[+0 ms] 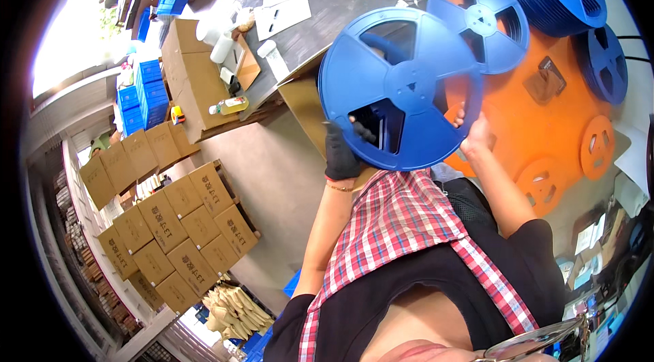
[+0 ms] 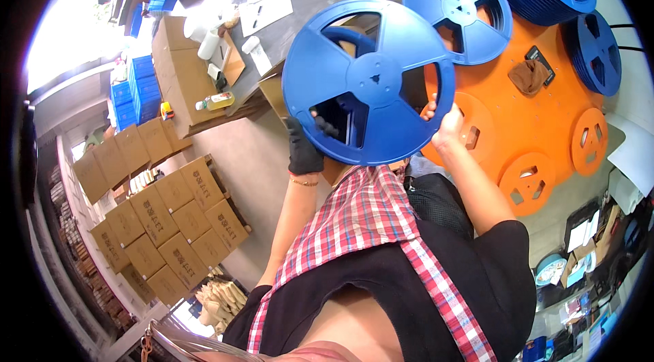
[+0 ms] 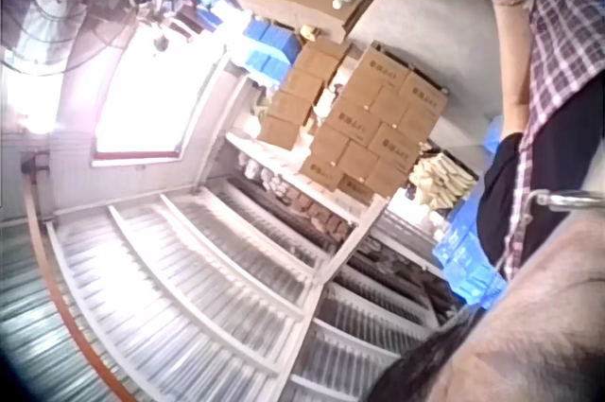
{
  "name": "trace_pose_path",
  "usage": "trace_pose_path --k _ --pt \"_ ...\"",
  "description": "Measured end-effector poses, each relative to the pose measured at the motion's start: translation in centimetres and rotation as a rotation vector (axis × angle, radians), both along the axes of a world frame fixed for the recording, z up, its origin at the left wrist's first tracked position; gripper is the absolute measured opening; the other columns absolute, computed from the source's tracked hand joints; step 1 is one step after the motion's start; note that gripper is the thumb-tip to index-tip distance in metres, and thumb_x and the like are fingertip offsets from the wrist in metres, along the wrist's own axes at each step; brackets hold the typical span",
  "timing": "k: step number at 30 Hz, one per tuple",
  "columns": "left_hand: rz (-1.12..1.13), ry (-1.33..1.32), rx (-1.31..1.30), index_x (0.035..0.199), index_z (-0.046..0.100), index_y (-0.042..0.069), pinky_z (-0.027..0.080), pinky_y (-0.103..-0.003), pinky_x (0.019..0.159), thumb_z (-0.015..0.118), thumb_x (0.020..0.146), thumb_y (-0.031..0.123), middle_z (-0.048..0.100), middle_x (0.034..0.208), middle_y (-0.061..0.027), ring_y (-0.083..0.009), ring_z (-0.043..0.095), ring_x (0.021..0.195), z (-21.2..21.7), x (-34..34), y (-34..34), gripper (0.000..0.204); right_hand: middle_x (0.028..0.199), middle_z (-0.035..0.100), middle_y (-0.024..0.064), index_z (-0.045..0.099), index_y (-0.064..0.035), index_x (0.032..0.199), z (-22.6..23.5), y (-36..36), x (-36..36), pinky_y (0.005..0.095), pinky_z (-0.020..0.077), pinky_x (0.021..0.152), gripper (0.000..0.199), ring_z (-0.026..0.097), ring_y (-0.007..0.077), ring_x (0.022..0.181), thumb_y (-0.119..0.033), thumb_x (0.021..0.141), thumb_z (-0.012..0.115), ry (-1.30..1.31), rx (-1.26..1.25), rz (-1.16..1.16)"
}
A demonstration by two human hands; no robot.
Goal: The person picks up blue plastic spools from a cardboard box and stacks them onto a table. The person handles the spools one by one, placing them on top of an existing stack.
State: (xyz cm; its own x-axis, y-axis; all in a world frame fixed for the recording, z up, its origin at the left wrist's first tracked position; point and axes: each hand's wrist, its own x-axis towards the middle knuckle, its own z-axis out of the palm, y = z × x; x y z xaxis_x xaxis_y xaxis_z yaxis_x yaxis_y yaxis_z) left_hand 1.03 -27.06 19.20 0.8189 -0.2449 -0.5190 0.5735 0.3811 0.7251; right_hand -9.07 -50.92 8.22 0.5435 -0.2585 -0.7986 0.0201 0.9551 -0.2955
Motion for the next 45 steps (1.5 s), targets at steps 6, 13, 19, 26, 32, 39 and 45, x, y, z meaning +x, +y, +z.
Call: trace_pose_path --k 6,13,19,26,32,39,45 --pt "-0.013 0.099 -0.083 0.083 0.046 0.011 0.035 -0.027 0.054 0.044 0.091 0.023 0.032 0.056 0.0016 -0.0113 0.034 0.049 -0.1 -1.2 2.1 0.015 0.09 0.06 0.0136 0.056 0.0018 0.097 -8.8 -3.8 1.3 0.0337 0.045 0.078 0.025 0.058 0.0272 0.088 -0.02 0.086 0.049 0.231 -1.401 0.484" --pt "0.05 0.105 0.055 0.088 0.048 0.012 0.028 -0.025 0.048 0.039 0.095 0.033 0.021 0.053 0.006 -0.0069 0.023 0.045 -0.6 -1.9 4.3 0.024 0.127 0.043 0.0213 0.04 0.0054 0.123 -11.4 -9.1 7.7 0.0439 0.0285 0.101 0.063 0.039 0.0345 0.119 -0.03 0.077 0.063 0.541 -2.059 0.977" --pt "0.151 0.162 0.076 0.091 0.05 0.009 0.03 -0.024 0.048 0.044 0.092 0.04 0.025 0.053 0.0069 -0.0064 0.026 0.045 -1.5 -2.5 6.1 0.032 0.106 0.056 0.0117 0.054 -0.0012 0.104 -11.5 -7.6 7.8 0.0431 0.0277 0.101 0.037 0.045 0.0267 0.112 -0.025 0.076 0.063 0.44 -2.153 0.933" --pt "0.162 0.261 -0.011 0.099 0.05 0.007 0.04 -0.028 0.065 0.042 0.091 0.044 0.042 0.074 0.0 -0.0139 0.043 0.067 -1.4 -2.6 4.8 0.039 0.093 0.06 0.0117 0.058 -0.0046 0.094 1.6 -4.5 2.7 0.0309 0.0454 0.077 0.019 0.057 0.0227 0.091 -0.021 0.084 0.059 -0.201 -1.414 0.06" --pt "-0.091 0.219 -0.08 0.114 0.046 0.003 0.043 -0.041 0.089 0.034 0.092 0.05 0.051 0.12 -0.0163 -0.0288 0.051 0.106 -1.9 -1.2 4.0 0.054 0.048 0.04 0.0019 0.049 -0.0094 0.08 2.4 -3.6 0.2 0.0316 0.0425 0.058 0.035 0.041 0.0159 0.043 -0.039 0.092 0.035 -0.124 -0.023 -0.181" --pt "-0.128 0.14 -0.081 0.117 0.045 0.002 0.042 -0.043 0.09 0.035 0.089 0.055 0.054 0.11 -0.0159 -0.0288 0.053 0.1 -0.2 -1.2 2.1 0.061 0.048 0.038 0.0012 0.048 -0.0097 0.077 0.1 0.2 -1.2 0.0301 0.0392 0.053 0.029 0.038 0.0134 0.043 -0.034 0.089 0.037 -0.072 0.214 -0.032" --pt "-0.036 0.108 -0.292 0.102 0.046 0.006 0.039 -0.038 0.072 0.044 0.081 0.063 0.039 0.071 -0.0005 -0.0166 0.039 0.064 1.6 -2.1 1.1 0.061 0.075 0.057 0.0074 0.058 -0.0007 0.096 -7.6 0.6 0.5 0.0308 0.0476 0.067 0.029 0.057 0.0186 0.068 -0.027 0.086 0.049 0.144 -0.616 0.412"
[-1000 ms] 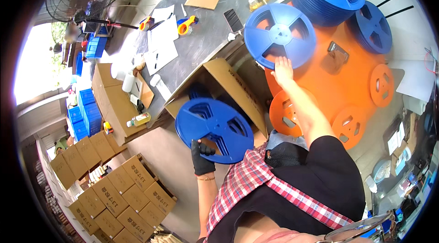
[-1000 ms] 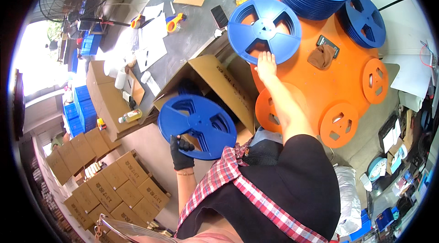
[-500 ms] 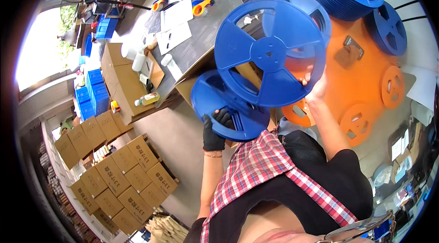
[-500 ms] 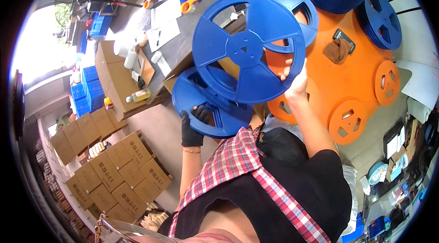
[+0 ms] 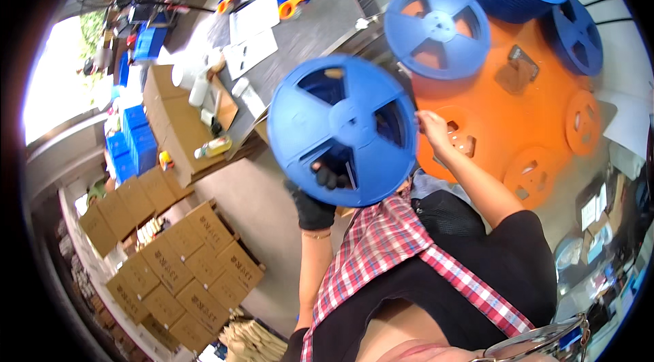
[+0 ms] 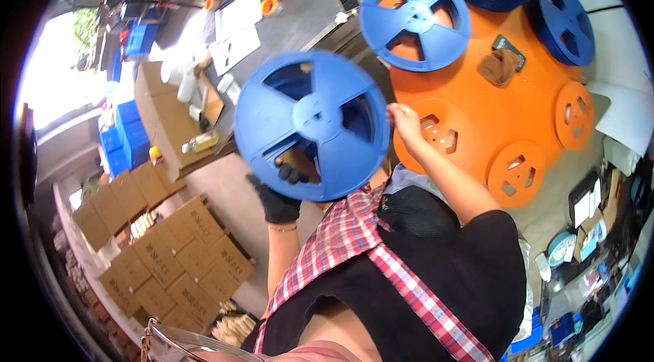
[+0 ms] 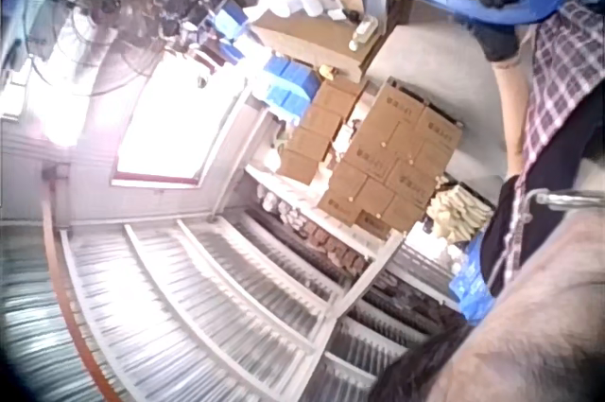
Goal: The person picks up blue plastic spools from a cardboard box and stacks them onto a table. The person handles the spools one by one, placing them on top of an existing stack.
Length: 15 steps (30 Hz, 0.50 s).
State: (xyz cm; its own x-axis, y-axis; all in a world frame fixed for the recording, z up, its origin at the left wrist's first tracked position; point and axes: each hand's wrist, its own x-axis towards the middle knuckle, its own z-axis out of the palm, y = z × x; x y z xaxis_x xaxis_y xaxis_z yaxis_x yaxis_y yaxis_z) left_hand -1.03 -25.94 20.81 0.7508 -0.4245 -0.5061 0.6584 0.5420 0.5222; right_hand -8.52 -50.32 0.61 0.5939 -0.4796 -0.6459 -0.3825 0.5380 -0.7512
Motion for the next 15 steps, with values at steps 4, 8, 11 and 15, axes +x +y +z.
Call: trace_pose_path --k 4,8,11,15 --pt "-0.03 0.021 -0.114 0.095 0.046 0.01 0.034 -0.027 0.059 0.052 0.084 0.045 0.036 0.068 0.0022 -0.0125 0.035 0.061 -0.5 0.0 2.1 0.037 0.111 0.054 0.0171 0.053 0.0031 0.109 -2.1 -5.4 6.0 0.0348 0.0428 0.085 0.038 0.054 0.0278 0.099 -0.021 0.081 0.058 0.038 -0.828 0.253" --pt "0.102 0.058 0.118 0.099 0.052 0.009 0.041 -0.029 0.064 0.051 0.088 0.031 0.039 0.067 0.0025 -0.0115 0.04 0.061 -0.6 -0.9 3.1 0.025 0.119 0.05 0.0167 0.048 0.0015 0.117 -4.3 -8.3 9.3 0.0432 0.0285 0.101 0.05 0.046 0.0316 0.113 -0.027 0.078 0.061 0.299 -1.27 0.397" --pt "0.209 0.144 0.082 0.101 0.054 0.009 0.04 -0.028 0.065 0.049 0.089 0.029 0.035 0.065 0.0037 -0.0107 0.036 0.059 -0.9 -1.2 3.9 0.023 0.111 0.055 0.0132 0.053 -0.0006 0.108 -6.8 -9.1 8.9 0.0426 0.0306 0.099 0.042 0.05 0.0287 0.106 -0.025 0.076 0.063 0.443 -1.367 0.599" --pt "0.24 0.221 -0.047 0.108 0.054 0.008 0.04 -0.026 0.063 0.048 0.091 0.03 0.03 0.061 0.0051 -0.0086 0.032 0.056 -1.5 -1.8 5.7 0.028 0.098 0.058 0.0103 0.056 -0.0022 0.096 -3.6 -7.1 7.8 0.0409 0.0339 0.093 0.03 0.053 0.0248 0.099 -0.021 0.074 0.065 0.063 -1.397 0.519"
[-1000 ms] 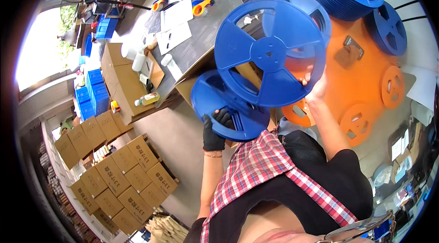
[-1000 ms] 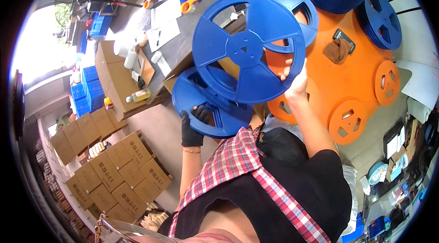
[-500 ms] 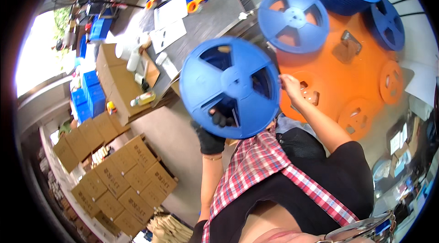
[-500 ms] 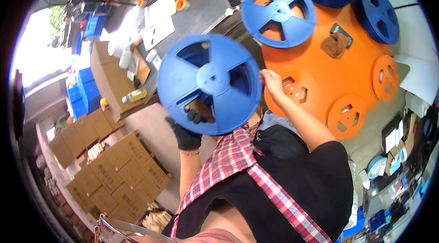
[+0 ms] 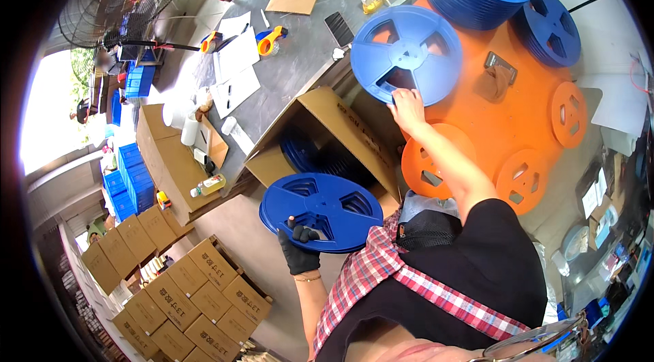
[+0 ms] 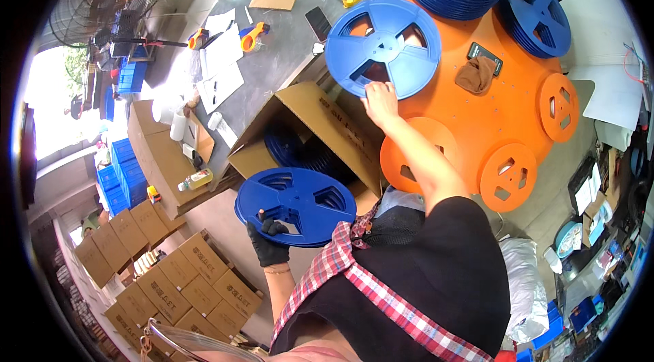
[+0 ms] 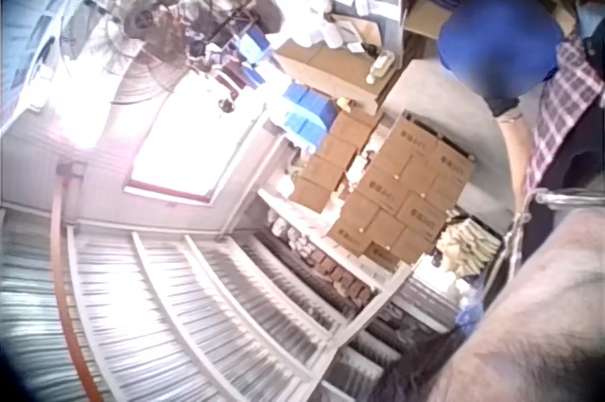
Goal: The person picks up blue plastic spools from a cardboard box and stacks them onto a table. The person handles the spools one by one, placing them on top of an existing stack.
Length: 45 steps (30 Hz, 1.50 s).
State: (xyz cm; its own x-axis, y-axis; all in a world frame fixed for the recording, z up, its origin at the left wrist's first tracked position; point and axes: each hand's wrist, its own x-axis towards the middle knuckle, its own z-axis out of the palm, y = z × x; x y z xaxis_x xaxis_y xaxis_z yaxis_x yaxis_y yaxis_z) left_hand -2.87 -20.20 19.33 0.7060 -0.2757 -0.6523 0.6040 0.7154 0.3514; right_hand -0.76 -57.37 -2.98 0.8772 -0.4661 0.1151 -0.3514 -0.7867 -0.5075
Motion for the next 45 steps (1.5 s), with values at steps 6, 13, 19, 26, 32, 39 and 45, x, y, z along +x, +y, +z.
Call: trace_pose_path --k 6,13,19,26,32,39,45 --pt "-0.105 0.014 0.238 0.115 0.05 0.007 0.035 -0.025 0.06 0.044 0.092 0.037 0.029 0.066 0.0028 -0.0106 0.031 0.06 0.9 0.9 -2.2 0.039 0.076 0.057 0.0076 0.054 -0.0051 0.093 11.0 2.3 -5.2 0.0368 0.0449 0.069 0.024 0.057 0.0209 0.075 -0.025 0.082 0.059 -0.922 1.274 -0.297" --pt "-0.423 -0.21 0.172 0.133 0.033 0.007 0.04 -0.041 0.093 0.036 0.092 0.048 0.041 0.132 -0.0161 -0.0294 0.045 0.117 0.1 2.3 -3.6 0.058 0.055 0.044 0.0026 0.051 -0.0092 0.083 11.6 2.9 -8.2 0.0311 0.0395 0.05 0.029 0.043 0.0156 0.047 -0.035 0.089 0.039 -0.603 2.282 -0.753" --pt "-0.374 -0.199 0.181 0.129 0.036 0.005 0.038 -0.042 0.096 0.045 0.089 0.045 0.048 0.124 -0.0147 -0.031 0.047 0.113 0.2 2.3 -3.6 0.058 0.052 0.043 0.0017 0.052 -0.0081 0.083 9.5 6.8 -9.4 0.0287 0.0387 0.048 0.032 0.042 0.0136 0.046 -0.036 0.089 0.036 -0.297 2.41 -0.739" --pt "-0.3 -0.274 0.012 0.106 0.049 0.007 0.04 -0.037 0.081 0.052 0.086 0.031 0.04 0.077 0.0003 -0.0157 0.043 0.072 0.2 1.1 -4.6 0.031 0.094 0.059 0.0147 0.055 -0.0005 0.101 0.1 4.8 -5.7 0.0345 0.0459 0.077 0.028 0.058 0.0276 0.087 -0.02 0.082 0.058 0.022 0.736 -0.186" --pt "-0.148 -0.141 0.178 0.098 0.048 0.01 0.039 -0.038 0.081 0.052 0.085 0.023 0.045 0.074 0.0005 -0.016 0.046 0.074 -0.7 -1.1 -1.0 0.019 0.115 0.053 0.0166 0.047 0.002 0.113 -2.1 -1.4 2.1 0.0394 0.0342 0.097 0.049 0.049 0.03 0.11 -0.025 0.076 0.063 0.289 0.185 -0.113" --pt "-0.024 -0.046 0.268 0.095 0.053 0.009 0.041 -0.039 0.088 0.052 0.085 0.021 0.053 0.079 -0.0026 -0.0181 0.054 0.079 0.3 -4.3 0.5 0.015 0.101 0.061 0.0096 0.056 -0.0069 0.101 -7.3 -3.8 2.8 0.0373 0.0393 0.087 0.025 0.056 0.0239 0.1 -0.018 0.078 0.055 0.604 0.054 -0.037" --pt "-0.008 -0.034 0.272 0.095 0.053 0.008 0.042 -0.038 0.086 0.051 0.087 0.022 0.053 0.079 -0.0025 -0.0172 0.054 0.077 0.0 -4.4 0.3 0.016 0.096 0.061 0.0091 0.058 -0.0066 0.093 -6.5 -2.5 -3.0 0.0371 0.0405 0.083 0.024 0.055 0.0241 0.096 -0.014 0.071 0.062 0.673 -0.028 0.171"
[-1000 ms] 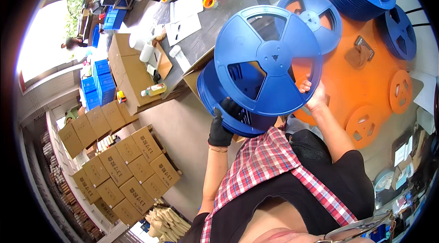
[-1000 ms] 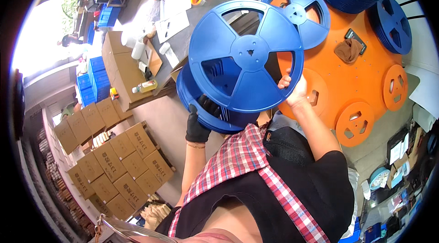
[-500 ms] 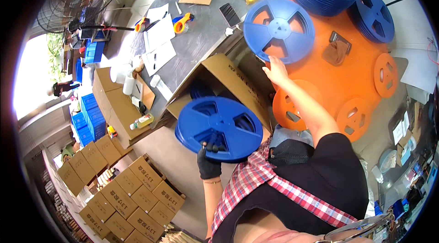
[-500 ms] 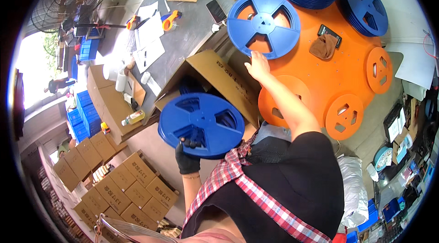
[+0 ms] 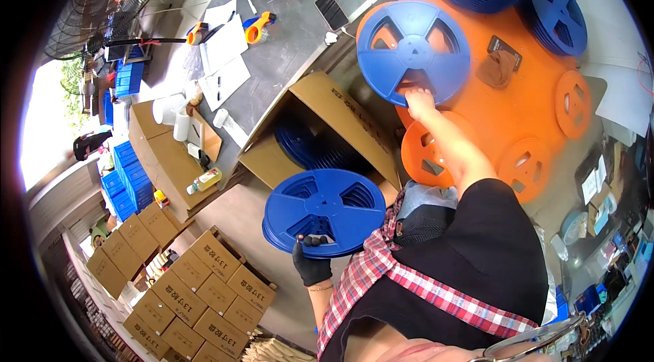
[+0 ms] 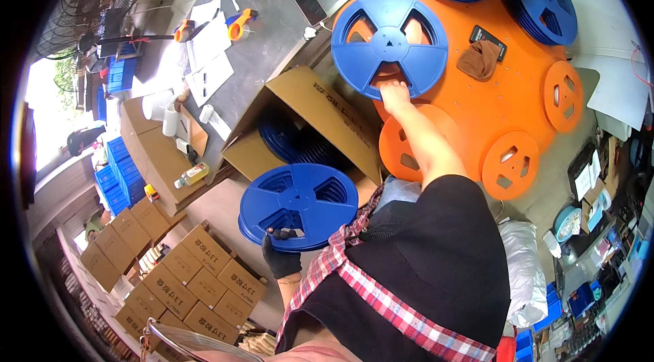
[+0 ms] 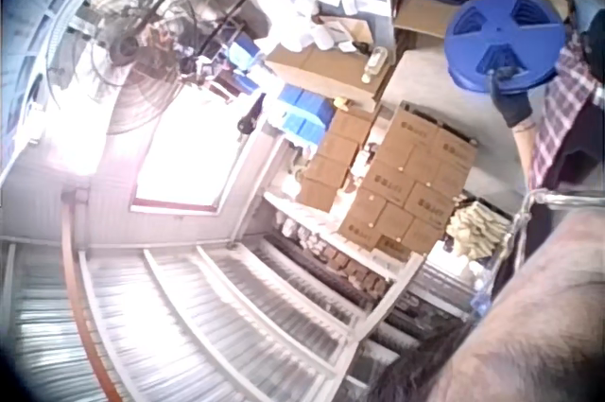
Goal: The person picks up blue plastic spools from a cardboard box and stacks them onto a table. The person handles the spools one by one, placing them on top of an existing stack.
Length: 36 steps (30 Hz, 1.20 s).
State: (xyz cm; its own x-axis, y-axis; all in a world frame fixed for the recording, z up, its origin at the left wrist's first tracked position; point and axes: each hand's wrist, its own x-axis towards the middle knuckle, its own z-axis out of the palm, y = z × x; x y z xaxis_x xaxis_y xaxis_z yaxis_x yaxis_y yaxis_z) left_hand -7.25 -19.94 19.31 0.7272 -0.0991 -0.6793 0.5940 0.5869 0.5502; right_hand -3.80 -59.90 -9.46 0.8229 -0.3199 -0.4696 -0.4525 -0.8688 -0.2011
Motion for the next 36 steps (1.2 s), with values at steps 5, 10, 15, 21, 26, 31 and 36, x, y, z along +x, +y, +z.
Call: trace_pose_path --k 5,10,15,21,26,31,36 --pt "-0.042 0.012 0.002 0.101 0.051 0.008 0.042 -0.039 0.084 0.051 0.088 0.026 0.053 0.076 -0.0021 -0.0172 0.055 0.075 -0.3 1.0 -0.7 0.023 0.095 0.062 0.0094 0.06 -0.0065 0.089 1.7 1.8 -7.0 0.0351 0.0395 0.083 0.019 0.056 0.0235 0.096 -0.009 0.07 0.06 0.015 0.035 0.128" --pt "-0.086 -0.015 -0.142 0.109 0.049 0.009 0.044 -0.036 0.078 0.048 0.09 0.037 0.047 0.07 0.0006 -0.0145 0.05 0.067 -1.1 1.9 -0.8 0.034 0.097 0.06 0.0107 0.056 -0.0043 0.097 3.0 2.7 -10.6 0.0371 0.0374 0.089 0.038 0.054 0.025 0.098 -0.022 0.066 0.071 -0.013 0.096 0.208" --pt "-0.119 -0.034 -0.179 0.115 0.05 0.01 0.045 -0.034 0.075 0.048 0.09 0.042 0.042 0.065 0.0034 -0.0124 0.048 0.064 -2.0 2.1 0.5 0.041 0.094 0.059 0.0135 0.056 -0.0016 0.097 7.5 4.8 -11.7 0.0351 0.0413 0.085 0.037 0.058 0.0271 0.085 -0.019 0.068 0.07 -0.613 0.172 0.183" --pt "-0.188 -0.104 -0.149 0.117 0.049 0.01 0.043 -0.038 0.083 0.049 0.089 0.026 0.057 0.101 -0.004 -0.018 0.054 0.088 -2.2 2.9 0.8 0.032 0.07 0.058 0.0079 0.056 -0.0017 0.096 19.8 7.2 -10.1 0.0312 0.0471 0.056 0.023 0.059 0.0204 0.065 -0.019 0.082 0.059 -1.08 1.419 -1.052" --pt "-0.305 -0.112 -0.027 0.131 0.038 0.011 0.039 -0.04 0.092 0.046 0.09 0.037 0.039 0.136 -0.0094 -0.0246 0.04 0.122 -3.0 2.8 1.4 0.049 0.063 0.047 0.0023 0.053 -0.0031 0.103 17.6 6.2 -9.8 0.0278 0.0427 0.052 0.029 0.046 0.0133 0.054 -0.025 0.091 0.038 -0.725 2.18 -1.541" --pt "-0.335 -0.116 -0.06 0.128 0.039 0.009 0.042 -0.036 0.086 0.054 0.083 0.05 0.046 0.126 -0.0077 -0.0233 0.046 0.112 -2.2 2.6 0.2 0.063 0.057 0.04 -0.002 0.055 -0.0067 0.102 15.0 10.5 -9.9 0.0276 0.0407 0.05 0.029 0.042 0.0112 0.049 -0.028 0.09 0.038 -0.28 2.273 -1.523" --pt "-0.332 -0.089 -0.153 0.112 0.049 0.008 0.046 -0.038 0.079 0.055 0.085 0.031 0.051 0.081 -0.0003 -0.0204 0.055 0.081 -2.6 3.3 1.4 0.036 0.074 0.061 0.0119 0.057 -0.0043 0.102 9.2 11.0 -9.7 0.0381 0.0475 0.064 0.045 0.06 0.0264 0.069 -0.042 0.09 0.037 -0.124 1.187 -0.806"
